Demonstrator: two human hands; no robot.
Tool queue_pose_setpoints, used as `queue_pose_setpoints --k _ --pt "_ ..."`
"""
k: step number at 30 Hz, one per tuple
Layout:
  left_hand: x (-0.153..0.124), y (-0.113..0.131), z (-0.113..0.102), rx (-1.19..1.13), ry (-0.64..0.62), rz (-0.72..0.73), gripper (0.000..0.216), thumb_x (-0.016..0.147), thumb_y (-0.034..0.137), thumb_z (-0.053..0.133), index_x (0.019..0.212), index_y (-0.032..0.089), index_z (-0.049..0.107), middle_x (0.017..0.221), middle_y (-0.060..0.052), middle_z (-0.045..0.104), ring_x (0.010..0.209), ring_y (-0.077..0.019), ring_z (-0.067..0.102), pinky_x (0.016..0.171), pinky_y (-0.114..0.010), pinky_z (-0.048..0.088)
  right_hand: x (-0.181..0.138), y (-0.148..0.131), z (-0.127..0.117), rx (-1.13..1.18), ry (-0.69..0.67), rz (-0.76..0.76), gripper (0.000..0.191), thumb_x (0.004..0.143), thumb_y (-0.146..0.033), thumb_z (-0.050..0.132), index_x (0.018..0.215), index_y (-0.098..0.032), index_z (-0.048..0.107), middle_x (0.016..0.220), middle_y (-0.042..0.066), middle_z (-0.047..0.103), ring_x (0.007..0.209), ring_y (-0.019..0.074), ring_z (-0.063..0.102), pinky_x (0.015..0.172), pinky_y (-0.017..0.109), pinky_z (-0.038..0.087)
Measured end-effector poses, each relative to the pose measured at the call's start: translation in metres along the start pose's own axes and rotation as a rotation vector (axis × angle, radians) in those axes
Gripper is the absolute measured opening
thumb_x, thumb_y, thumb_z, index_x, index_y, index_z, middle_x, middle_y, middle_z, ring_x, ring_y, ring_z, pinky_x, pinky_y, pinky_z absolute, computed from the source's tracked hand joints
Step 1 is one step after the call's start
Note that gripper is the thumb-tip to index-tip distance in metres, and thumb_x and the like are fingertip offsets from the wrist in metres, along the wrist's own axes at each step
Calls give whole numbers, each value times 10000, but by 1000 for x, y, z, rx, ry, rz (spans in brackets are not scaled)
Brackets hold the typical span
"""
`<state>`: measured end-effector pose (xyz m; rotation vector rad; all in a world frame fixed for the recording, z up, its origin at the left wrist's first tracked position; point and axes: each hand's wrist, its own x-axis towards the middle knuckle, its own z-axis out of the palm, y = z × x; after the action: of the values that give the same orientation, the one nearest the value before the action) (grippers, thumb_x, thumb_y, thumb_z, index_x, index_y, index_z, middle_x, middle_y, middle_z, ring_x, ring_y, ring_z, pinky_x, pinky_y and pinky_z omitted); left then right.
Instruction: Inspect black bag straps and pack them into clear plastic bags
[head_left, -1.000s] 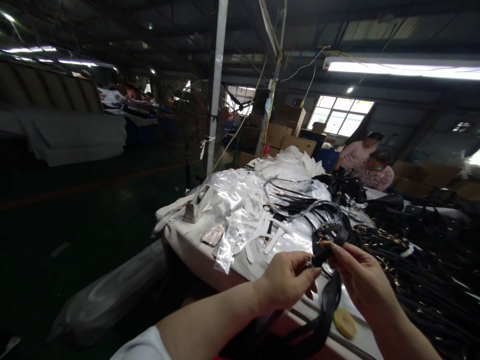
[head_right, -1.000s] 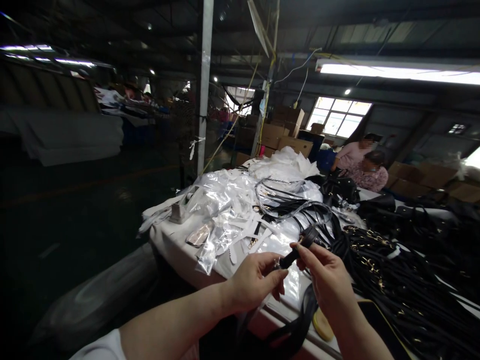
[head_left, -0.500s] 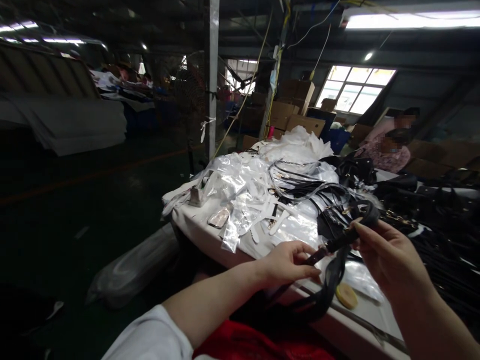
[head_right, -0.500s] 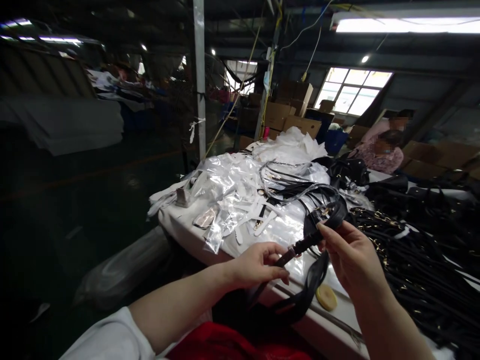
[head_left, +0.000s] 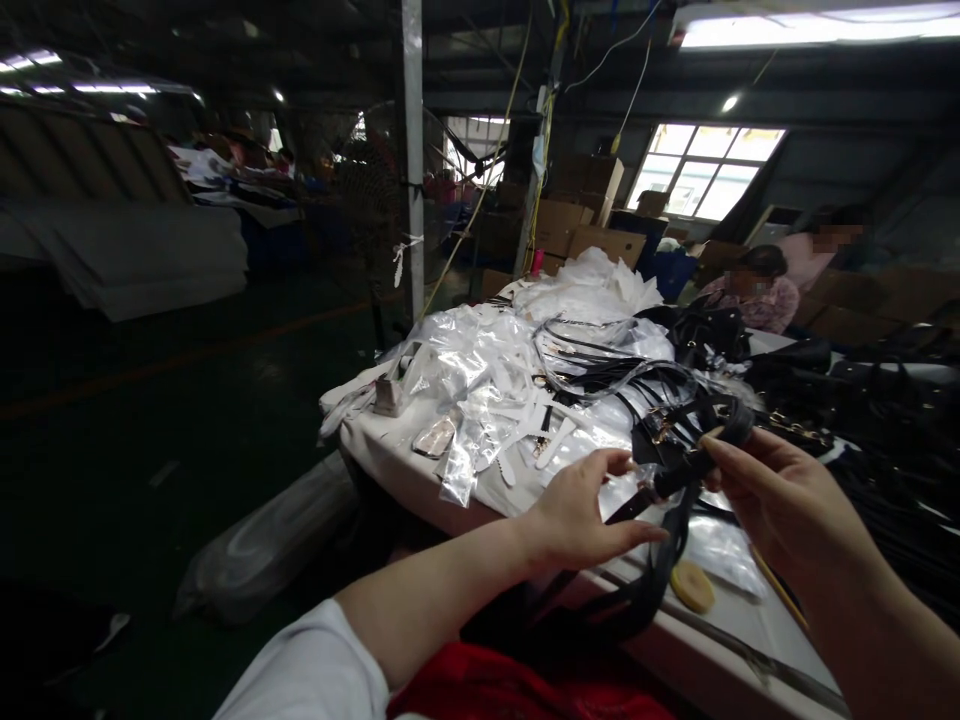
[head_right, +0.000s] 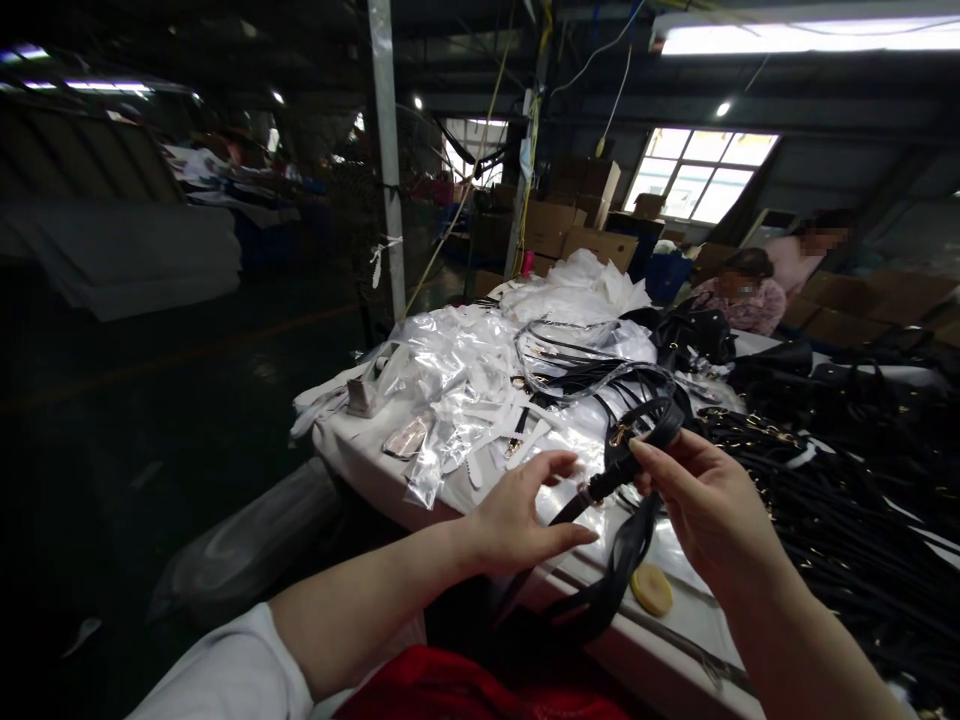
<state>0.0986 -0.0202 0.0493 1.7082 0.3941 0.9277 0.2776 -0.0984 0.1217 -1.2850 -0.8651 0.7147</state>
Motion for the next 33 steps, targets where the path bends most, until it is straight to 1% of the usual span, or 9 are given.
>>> queue_pose_setpoints --k 2,3,5,7,11,16,25,29,33 --pt "-1 15 -5 274 198 169 465 710 492 754 990 142 633 1016 -140 664 974 -260 606 875 -356 460 2 -3 -1 5 19 -17 289 600 -351 902 797 -214 741 711 -8 662 567 87 521 493 161 465" --pt "-2 22 -7 356 217 186 362 775 493 687 878 149 639 895 -112 666 869 -231 613 802 -329 464 2 -3 0 6 28 -27 292 598 -347 904 803 -216 742 703 -11 659 564 87 519 492 160 464" --pt "-3 33 -7 411 119 105 335 872 458 559 716 166 612 629 -30 594 612 -154 558 622 -269 423 1 -3 3 3 47 -49 293 589 -346 907 791 -213 741 670 -14 647 545 87 509 480 164 456" --pt "-2 38 -4 375 -6 -19 339 876 432 539 673 169 607 514 16 527 482 -109 478 520 -234 353 -2 0 8 0 68 -65 288 574 -355 910 749 -210 733 637 -13 633 531 95 507 470 182 454" --pt "4 31 3 299 -21 -122 195 784 284 566 644 157 612 509 30 529 473 -91 469 496 -207 330 -10 7 14 -32 69 -90 286 580 -382 901 718 -210 719 631 -5 637 543 120 524 481 219 453" --pt "4 24 10 204 29 -102 121 716 227 579 622 152 593 527 39 505 502 -79 436 487 -191 317 -15 13 14 -164 44 -103 275 630 -379 879 787 -204 735 695 23 695 593 154 575 530 252 476" --pt "11 49 10 -310 79 -80 134 751 246 577 668 140 576 496 31 519 406 -60 436 400 -169 331 -22 5 26 -144 -68 -85 247 594 -370 896 737 -212 769 733 46 742 674 191 653 635 273 532" --pt "15 48 8 -269 -65 -88 85 721 202 601 694 122 615 562 8 569 452 -64 484 421 -161 352 -8 -9 19 55 -18 -95 336 683 -473 821 932 -251 784 821 42 745 741 191 654 644 273 536" --pt "22 49 10 -240 -97 -146 69 692 193 591 678 130 615 551 5 581 451 -80 505 415 -169 356 9 -26 16 79 120 -164 321 692 -554 786 765 -241 789 767 46 740 730 192 647 673 300 534"
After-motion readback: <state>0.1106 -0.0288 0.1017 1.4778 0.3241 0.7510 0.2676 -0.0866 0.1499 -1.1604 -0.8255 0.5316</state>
